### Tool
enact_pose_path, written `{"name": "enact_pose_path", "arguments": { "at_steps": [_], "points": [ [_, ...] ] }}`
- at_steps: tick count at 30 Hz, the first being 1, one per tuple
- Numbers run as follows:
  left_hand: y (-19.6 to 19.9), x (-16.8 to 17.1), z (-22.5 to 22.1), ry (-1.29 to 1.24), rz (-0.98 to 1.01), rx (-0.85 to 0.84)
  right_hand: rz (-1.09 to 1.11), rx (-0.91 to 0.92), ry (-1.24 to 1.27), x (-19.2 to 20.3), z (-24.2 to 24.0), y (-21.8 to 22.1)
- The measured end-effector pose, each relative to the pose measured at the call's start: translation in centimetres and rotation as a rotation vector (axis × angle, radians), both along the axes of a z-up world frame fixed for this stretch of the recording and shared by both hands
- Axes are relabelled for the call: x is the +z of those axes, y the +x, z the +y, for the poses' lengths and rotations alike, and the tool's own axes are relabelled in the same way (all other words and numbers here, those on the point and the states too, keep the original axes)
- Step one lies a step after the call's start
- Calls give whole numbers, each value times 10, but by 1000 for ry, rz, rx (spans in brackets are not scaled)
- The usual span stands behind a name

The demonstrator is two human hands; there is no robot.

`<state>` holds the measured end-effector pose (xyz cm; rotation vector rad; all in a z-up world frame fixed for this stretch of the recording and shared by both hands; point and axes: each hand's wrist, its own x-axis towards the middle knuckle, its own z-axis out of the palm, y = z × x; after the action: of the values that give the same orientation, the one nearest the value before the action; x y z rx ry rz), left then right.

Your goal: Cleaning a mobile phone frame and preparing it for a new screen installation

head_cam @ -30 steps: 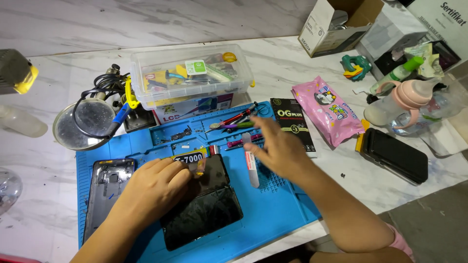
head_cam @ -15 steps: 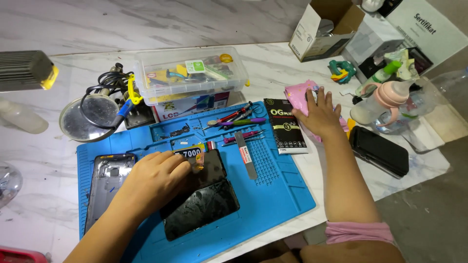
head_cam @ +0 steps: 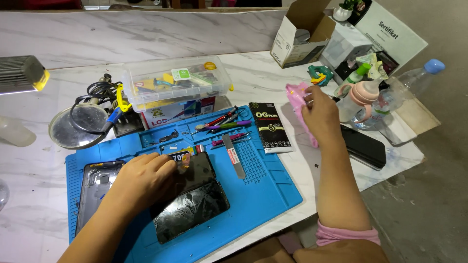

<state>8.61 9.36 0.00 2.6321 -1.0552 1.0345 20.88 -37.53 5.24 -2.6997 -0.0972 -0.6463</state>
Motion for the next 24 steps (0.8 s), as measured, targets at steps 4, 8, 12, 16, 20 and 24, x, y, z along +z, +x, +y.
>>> {"name": "enact_pose_path", "arguments": {
  "at_steps": [4, 8, 12, 16, 20, 24],
  "points": [
    [-2, 4, -2, 21, 3, 20, 362, -95, -317, -27, 4, -4],
    [-6, 11, -2, 24, 28, 29, 605, -117, -243, -32, 9, -8],
    [-4, 22, -4, -66, 110, -72, 445, -163, -269, -27, 10, -13],
    [0, 14, 0, -48, 138, -70, 13, -23, -157, -35, -17, -54],
    [-1, 17, -3, -78, 121, -29, -197, -184, -172, -4, -44, -125],
    [-1, 17, -2, -70, 155, -10, -291, -404, -561, 9, -138, -171]
  ]
}}
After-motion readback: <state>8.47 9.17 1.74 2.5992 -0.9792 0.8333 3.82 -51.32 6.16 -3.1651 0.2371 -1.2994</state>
